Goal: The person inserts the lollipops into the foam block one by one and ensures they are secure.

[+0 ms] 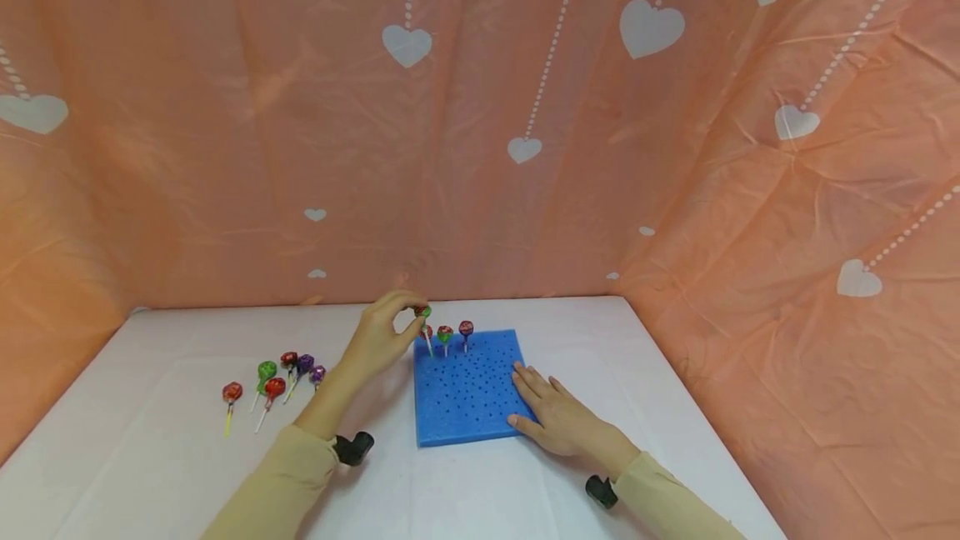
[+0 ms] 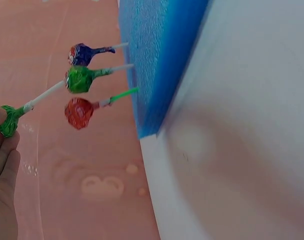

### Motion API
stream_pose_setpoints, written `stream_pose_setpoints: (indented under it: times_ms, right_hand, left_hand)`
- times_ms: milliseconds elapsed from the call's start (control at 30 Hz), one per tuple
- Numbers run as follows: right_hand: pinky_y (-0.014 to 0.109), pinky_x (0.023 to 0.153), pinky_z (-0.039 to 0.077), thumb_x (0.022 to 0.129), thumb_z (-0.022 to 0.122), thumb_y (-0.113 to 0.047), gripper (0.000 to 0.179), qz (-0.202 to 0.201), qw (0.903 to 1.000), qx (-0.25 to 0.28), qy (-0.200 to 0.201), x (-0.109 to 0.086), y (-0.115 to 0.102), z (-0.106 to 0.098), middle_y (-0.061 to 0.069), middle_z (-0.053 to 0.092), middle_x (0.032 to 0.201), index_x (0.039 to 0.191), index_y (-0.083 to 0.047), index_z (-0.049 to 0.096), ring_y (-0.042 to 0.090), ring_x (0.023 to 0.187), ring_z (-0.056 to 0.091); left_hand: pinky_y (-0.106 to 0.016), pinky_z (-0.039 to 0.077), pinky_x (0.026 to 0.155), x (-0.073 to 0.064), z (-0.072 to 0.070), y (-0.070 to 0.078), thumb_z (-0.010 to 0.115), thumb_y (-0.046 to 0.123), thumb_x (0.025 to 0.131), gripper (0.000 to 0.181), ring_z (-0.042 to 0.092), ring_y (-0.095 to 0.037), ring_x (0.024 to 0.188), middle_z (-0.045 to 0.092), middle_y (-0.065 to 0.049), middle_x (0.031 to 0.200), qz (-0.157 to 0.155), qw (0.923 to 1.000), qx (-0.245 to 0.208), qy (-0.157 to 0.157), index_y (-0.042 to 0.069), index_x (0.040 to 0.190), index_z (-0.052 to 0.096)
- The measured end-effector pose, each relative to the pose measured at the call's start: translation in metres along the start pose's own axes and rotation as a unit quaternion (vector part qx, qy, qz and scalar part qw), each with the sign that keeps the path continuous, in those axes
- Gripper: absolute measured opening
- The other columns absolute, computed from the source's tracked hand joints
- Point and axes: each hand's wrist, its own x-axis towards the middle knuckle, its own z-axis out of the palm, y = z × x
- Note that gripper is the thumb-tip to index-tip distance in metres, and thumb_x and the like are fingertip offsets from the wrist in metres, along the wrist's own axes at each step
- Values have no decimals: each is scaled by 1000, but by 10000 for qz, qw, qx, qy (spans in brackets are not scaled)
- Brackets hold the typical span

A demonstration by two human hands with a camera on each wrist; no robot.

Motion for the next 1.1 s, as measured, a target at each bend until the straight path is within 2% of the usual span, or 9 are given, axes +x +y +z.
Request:
stream_pose_setpoints:
  times_ms: [233, 467, 667, 867, 1100]
  right_hand:
    - [56, 126, 21, 109, 44, -52, 76, 32, 10000, 9, -45, 0, -1, -2, 13, 15, 173, 163, -2, 24, 33, 159, 17]
    - [56, 126, 20, 109, 44, -52, 77, 18, 10000, 15, -21, 0, 0, 0, 12, 15, 173, 164, -2, 24, 33, 159, 17]
    - [57, 126, 21, 109, 44, -52, 76, 8, 10000, 12, -3, 0, 0, 0, 12, 15, 173, 163, -2, 25, 33, 158, 18]
    - [56, 126, 22, 109, 43, -53, 77, 4, 10000, -28, -15, 1, 1, 1, 12, 15, 173, 164, -2, 25, 33, 158, 18]
    - [56, 126, 21, 109, 41, -55, 77, 32, 10000, -51, -33, 1, 2, 2, 11, 14, 174, 164, -3, 24, 32, 159, 18]
  left_hand:
    - [-44, 60, 92, 9, 13, 6, 81, -4, 86, 28, 69, -29, 104, 69, -12, 112, -29, 9997, -166, -202, 1, 112, 73]
    - [-42, 61, 85, 17, 28, 13, 79, -2, 89, 23, 68, -27, 98, 69, -10, 111, -10, 9991, -211, -380, 1, 111, 73]
    - [-44, 59, 91, 24, 39, 20, 77, -3, 90, 21, 68, -23, 98, 68, -8, 111, 40, 9980, -259, -573, 4, 109, 73]
    - [-45, 59, 91, 31, 51, 21, 77, -2, 91, 22, 67, -22, 99, 68, -6, 110, -71, 9951, -190, -965, 4, 112, 73]
    - [-37, 61, 86, 35, 64, 19, 77, -1, 91, 19, 68, -19, 98, 68, -3, 109, -133, 9903, 25, -1381, 6, 109, 74]
